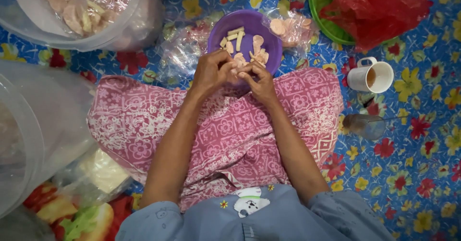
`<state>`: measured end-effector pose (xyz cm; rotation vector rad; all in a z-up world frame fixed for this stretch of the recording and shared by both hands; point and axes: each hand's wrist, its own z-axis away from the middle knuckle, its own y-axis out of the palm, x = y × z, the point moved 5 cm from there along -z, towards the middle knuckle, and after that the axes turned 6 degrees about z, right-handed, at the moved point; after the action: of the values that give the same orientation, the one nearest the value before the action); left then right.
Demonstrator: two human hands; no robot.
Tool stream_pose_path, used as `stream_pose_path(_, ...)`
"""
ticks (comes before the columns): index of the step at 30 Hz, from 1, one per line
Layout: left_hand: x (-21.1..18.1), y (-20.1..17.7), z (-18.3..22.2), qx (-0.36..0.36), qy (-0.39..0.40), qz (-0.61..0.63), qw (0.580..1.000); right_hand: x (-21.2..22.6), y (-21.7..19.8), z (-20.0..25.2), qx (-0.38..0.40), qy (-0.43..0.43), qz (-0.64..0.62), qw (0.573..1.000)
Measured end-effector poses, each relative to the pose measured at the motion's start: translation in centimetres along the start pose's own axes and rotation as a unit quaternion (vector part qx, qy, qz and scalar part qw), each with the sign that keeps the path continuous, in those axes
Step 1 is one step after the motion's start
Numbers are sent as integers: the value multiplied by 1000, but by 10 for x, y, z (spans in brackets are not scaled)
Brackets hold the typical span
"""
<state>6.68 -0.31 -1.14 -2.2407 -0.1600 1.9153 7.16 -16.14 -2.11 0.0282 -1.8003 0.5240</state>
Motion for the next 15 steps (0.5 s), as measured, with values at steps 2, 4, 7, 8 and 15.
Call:
stream_pose_path(2,3,-3,1,-9,0,-3,1000,-10,1,3,0,-5,6,1000)
stream_pose_path(4,3,-6,2,-20,0,-5,1000,-21,3,5,1,-11,12,1000)
stream_pose_path(7,-3,-9,3,-32,1,-3,999,-28,3,8,-2,-17,24,1000)
stream_pose_path(8,-4,-10,3,-36,-8,-2,999,-24,3,8,-4,-17,25,1000)
stream_pose_path(15,27,-8,6,-44,-71,10,996,58,4,0,1,-3,30,1000)
